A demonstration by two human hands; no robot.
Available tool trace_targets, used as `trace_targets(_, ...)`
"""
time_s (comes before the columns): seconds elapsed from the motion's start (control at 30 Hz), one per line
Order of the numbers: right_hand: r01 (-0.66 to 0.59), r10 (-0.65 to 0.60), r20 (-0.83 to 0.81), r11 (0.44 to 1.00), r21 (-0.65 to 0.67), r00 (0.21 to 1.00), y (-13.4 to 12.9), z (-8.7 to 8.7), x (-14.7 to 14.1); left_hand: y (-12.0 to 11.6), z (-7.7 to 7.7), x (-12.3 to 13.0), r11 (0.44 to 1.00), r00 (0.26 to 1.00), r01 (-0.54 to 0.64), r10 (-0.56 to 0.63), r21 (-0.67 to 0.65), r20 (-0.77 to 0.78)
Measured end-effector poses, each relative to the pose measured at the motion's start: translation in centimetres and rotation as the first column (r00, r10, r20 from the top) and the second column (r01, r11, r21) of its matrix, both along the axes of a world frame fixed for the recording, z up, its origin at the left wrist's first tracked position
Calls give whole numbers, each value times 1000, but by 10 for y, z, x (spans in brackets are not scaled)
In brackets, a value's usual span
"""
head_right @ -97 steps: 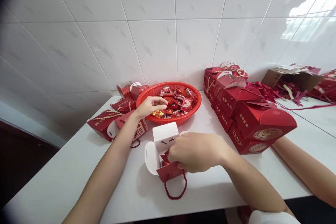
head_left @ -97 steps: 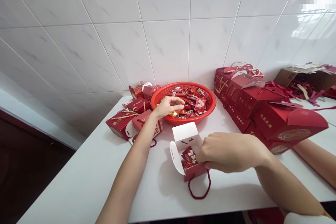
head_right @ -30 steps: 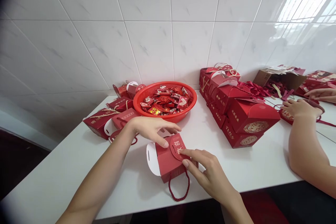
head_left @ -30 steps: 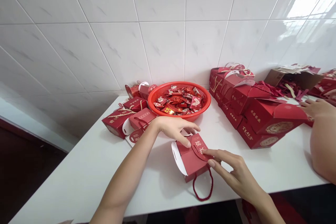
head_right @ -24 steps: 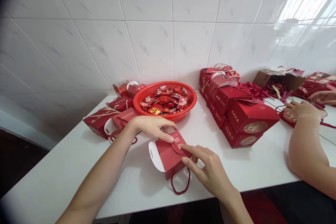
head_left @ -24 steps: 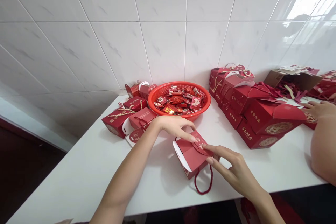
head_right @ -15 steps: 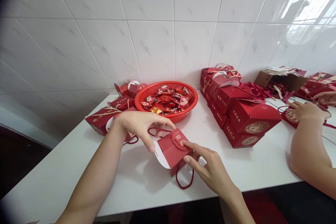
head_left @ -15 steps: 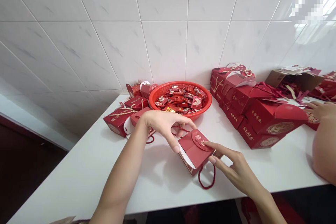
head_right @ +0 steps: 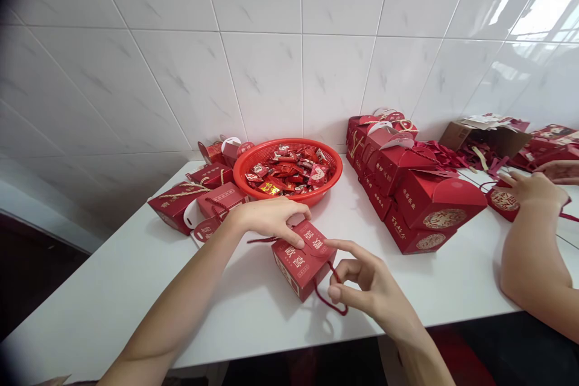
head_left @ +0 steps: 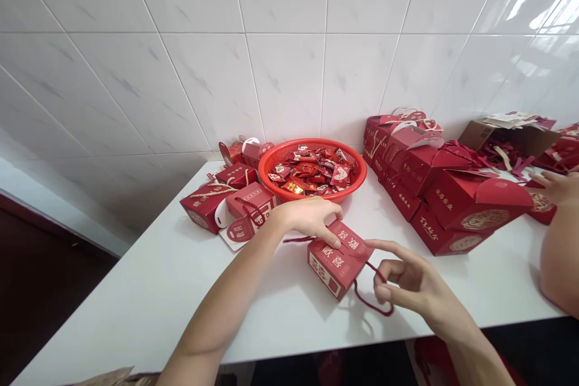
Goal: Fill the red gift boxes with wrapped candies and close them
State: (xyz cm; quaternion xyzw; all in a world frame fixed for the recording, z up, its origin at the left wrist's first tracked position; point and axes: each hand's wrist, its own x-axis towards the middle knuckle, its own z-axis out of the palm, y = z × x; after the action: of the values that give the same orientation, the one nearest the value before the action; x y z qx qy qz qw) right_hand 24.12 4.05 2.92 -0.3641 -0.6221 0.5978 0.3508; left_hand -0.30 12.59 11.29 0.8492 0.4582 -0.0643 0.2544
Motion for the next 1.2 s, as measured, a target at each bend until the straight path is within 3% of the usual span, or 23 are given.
trace_targets(0.07, -6, -1, -144, 999, -45, 990, 1, 9, 4, -1, 1, -1, 999, 999, -47, 46, -12, -29)
trace_targets(0.13, 51, -47, -227, 999, 14, 973, 3, 22, 6, -2, 0, -3, 996, 996, -85, 84, -32, -44)
trace_targets(0.3, 155, -107, -265, 974, 168, 958, 11, 49, 4, 2, -4, -4, 976, 996, -83, 89, -202, 20)
trace_targets(0.5, 197, -145, -210, 947, 255, 967, 21, 54, 2, 6, -9, 2, 946, 984, -87, 130, -311, 122)
trace_targets(0.63, 264, -227, -152, 916, 302, 962, 26, 53, 4, 2, -4, 2, 956, 951, -191, 237, -223, 201)
trace_targets(0.7, 299, -273, -124, 896, 328, 954, 28, 53, 6, -4, 4, 0, 955, 907, -225, 277, -193, 316)
trace_targets(0.8, 331, -323, -86, 863, 382, 942, 29, 55, 5, -15, 20, -3, 951, 751, -187, 301, -247, 587)
trace_targets(0.87, 307, -322, -41, 848, 432, 946, 30, 58, 1, -23, 29, -3, 951, 631, -128, 296, -280, 717)
trace_targets(0.93, 242, -294, 28, 835, 494, 955, 30, 60, -5, -30, 34, -1, 954, 570, -74, 279, -290, 773)
trace_targets(1.0, 182, -280, 93, 808, 561, 956, 30, 61, -11, -35, 34, 2, 967, 589, -72, 240, -246, 772)
trace_targets(1.1, 170, -322, 139, 763, 623, 937, 32, 58, -16, -34, 30, 2, 983, 734, -176, 171, -58, 657)
trace_targets(1.2, 188, -354, 152, 758, 625, 923, 34, 54, -15, -27, 23, 0, 966, 869, -243, 179, 84, 460)
